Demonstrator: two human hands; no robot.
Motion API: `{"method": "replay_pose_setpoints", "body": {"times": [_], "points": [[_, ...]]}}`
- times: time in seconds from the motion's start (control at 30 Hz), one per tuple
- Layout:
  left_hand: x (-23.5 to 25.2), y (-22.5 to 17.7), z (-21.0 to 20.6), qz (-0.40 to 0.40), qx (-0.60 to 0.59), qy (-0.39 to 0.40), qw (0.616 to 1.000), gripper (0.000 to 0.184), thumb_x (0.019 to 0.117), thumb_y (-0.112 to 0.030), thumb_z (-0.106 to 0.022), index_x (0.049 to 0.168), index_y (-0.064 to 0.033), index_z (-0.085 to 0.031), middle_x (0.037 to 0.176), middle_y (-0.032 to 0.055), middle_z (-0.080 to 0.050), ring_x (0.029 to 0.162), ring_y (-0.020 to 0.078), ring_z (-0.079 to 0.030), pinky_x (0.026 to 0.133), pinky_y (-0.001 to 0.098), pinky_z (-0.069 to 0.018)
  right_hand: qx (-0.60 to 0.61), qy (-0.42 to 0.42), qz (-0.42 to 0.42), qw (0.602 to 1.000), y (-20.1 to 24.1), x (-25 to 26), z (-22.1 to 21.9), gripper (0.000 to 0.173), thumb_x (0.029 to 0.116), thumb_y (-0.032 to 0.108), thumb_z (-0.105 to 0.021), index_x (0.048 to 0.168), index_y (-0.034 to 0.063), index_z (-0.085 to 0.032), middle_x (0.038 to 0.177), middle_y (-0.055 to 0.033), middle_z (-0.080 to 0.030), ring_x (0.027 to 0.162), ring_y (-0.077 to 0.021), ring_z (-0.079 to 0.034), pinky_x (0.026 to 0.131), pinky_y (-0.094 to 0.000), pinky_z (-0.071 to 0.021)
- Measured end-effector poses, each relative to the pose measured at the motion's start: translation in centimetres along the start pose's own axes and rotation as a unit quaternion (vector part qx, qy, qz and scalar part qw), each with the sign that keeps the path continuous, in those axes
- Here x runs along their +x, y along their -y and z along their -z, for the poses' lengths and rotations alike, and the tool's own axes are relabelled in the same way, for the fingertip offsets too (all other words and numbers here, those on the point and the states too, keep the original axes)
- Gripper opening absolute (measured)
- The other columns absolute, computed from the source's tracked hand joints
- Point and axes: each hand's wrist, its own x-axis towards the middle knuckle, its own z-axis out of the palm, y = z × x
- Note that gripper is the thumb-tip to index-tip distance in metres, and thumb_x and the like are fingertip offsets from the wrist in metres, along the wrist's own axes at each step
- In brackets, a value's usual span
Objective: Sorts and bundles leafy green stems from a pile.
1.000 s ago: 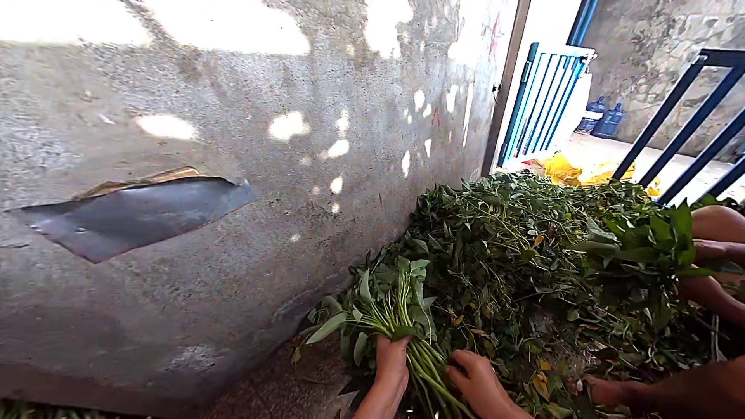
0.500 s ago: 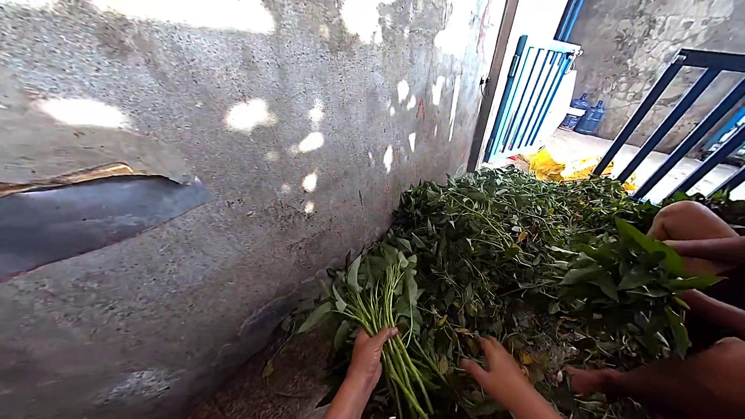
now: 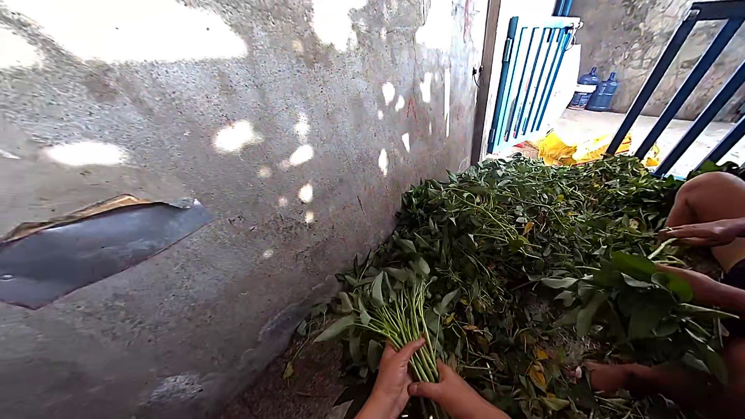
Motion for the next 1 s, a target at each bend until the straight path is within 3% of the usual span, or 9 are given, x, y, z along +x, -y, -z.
{"method": "replay_pose_setpoints", "body": {"times": [0.17,0.3,0.5,0.57,0.67,0.73,0.87,0.93,1.0], "points": [[2.5,-1.7,1.0,0.029,0.169,0.089,0.981,0.052,0.0937,-0.004,-0.070,0.138,0.0048,-0.044,0.117,0.0189,-0.068,0.102,0.0252,-0.070,0.087,0.0407,-0.0608,0.056,0.021,-0.126,0.990,0.9,0.2,1.8,0.037,0.0912,0.019,-0.075,0.120,0.0029,-0.059,0.093,-0.0067,-0.068,0.080,-0.0154,-0.068,0.077,-0.0353,-0.0585],[5.2,-6.4,2.2,0.171,0.235,0.147,0.945,0.042,0.1077,-0.028,-0.051,0.139,-0.0003,-0.046,0.117,0.0201,-0.069,0.101,0.0331,-0.071,0.084,0.0512,-0.0604,0.086,-0.003,-0.111,0.990,0.9,-0.1,1.7,0.030,0.0925,0.013,-0.072,0.117,0.0028,-0.058,0.087,-0.0056,-0.067,0.072,-0.0136,-0.066,0.068,-0.0312,-0.0574],[7.9,-11.3,9.5,0.297,0.421,0.220,0.828,0.061,0.1084,-0.052,-0.031,0.147,-0.0078,-0.048,0.135,0.0212,-0.061,0.118,0.0396,-0.063,0.096,0.0600,-0.0522,0.068,-0.013,-0.094,0.993,-0.1,-0.2,-0.2,0.031,0.0905,0.013,-0.073,0.115,0.0013,-0.059,0.088,-0.0072,-0.065,0.073,-0.0150,-0.064,0.069,-0.0332,-0.0558],[7.1,-12.0,11.7,0.288,0.380,0.202,0.855,0.065,0.1079,-0.055,-0.025,0.150,-0.0092,-0.043,0.137,0.0223,-0.060,0.115,0.0395,-0.065,0.095,0.0573,-0.0544,0.062,-0.025,-0.097,0.993,-0.1,-0.3,-0.6,0.032,0.0904,0.013,-0.074,0.116,0.0003,-0.059,0.089,-0.0084,-0.065,0.074,-0.0158,-0.064,0.071,-0.0344,-0.0555],[6.1,-12.7,14.1,0.171,0.261,-0.031,0.949,0.061,0.1074,-0.052,-0.039,0.152,-0.0111,-0.038,0.135,0.0247,-0.057,0.113,0.0387,-0.064,0.093,0.0538,-0.0543,0.079,-0.070,-0.090,0.990,0.0,-0.3,-0.5,0.030,0.0896,0.012,-0.074,0.113,0.0000,-0.059,0.084,-0.0080,-0.064,0.069,-0.0153,-0.063,0.067,-0.0334,-0.0553],[4.5,-12.6,13.4,0.141,0.310,-0.134,0.930,0.062,0.1043,-0.044,-0.056,0.149,-0.0041,-0.041,0.134,0.0268,-0.056,0.115,0.0409,-0.061,0.093,0.0587,-0.0518,0.070,-0.105,-0.083,0.988,0.2,0.0,-0.2,0.031,0.0899,0.011,-0.074,0.114,-0.0015,-0.058,0.086,-0.0096,-0.063,0.071,-0.0167,-0.062,0.068,-0.0350,-0.0546],[-2.0,-6.7,6.3,0.202,0.435,0.052,0.876,0.059,0.1017,-0.050,-0.057,0.131,0.0011,-0.061,0.120,0.0191,-0.069,0.114,0.0352,-0.065,0.098,0.0584,-0.0501,-0.082,-0.146,-0.079,0.983,0.1,0.4,-0.8,0.039,0.0911,0.020,-0.074,0.117,-0.0055,-0.061,0.099,-0.0192,-0.067,0.092,-0.0294,-0.066,0.086,-0.0484,-0.0530],[-2.8,-1.9,3.4,0.155,0.387,0.077,0.906,0.059,0.0939,-0.040,-0.072,0.132,0.0029,-0.057,0.118,0.0199,-0.069,0.111,0.0325,-0.066,0.096,0.0536,-0.0529,-0.166,-0.142,-0.006,0.976,-0.4,-0.5,-1.7,0.040,0.0930,0.022,-0.073,0.118,-0.0079,-0.064,0.108,-0.0248,-0.069,0.105,-0.0362,-0.068,0.096,-0.0528,-0.0520],[-2.8,1.2,1.0,0.098,0.290,0.014,0.952,0.056,0.0849,-0.023,-0.084,0.126,0.0047,-0.059,0.112,0.0197,-0.069,0.105,0.0288,-0.067,0.094,0.0474,-0.0552,-0.276,-0.158,0.187,0.929,1.4,-3.7,-2.2,0.043,0.0953,0.025,-0.070,0.112,-0.0141,-0.067,0.101,-0.0311,-0.071,0.097,-0.0421,-0.071,0.090,-0.0501,-0.0575]]}}
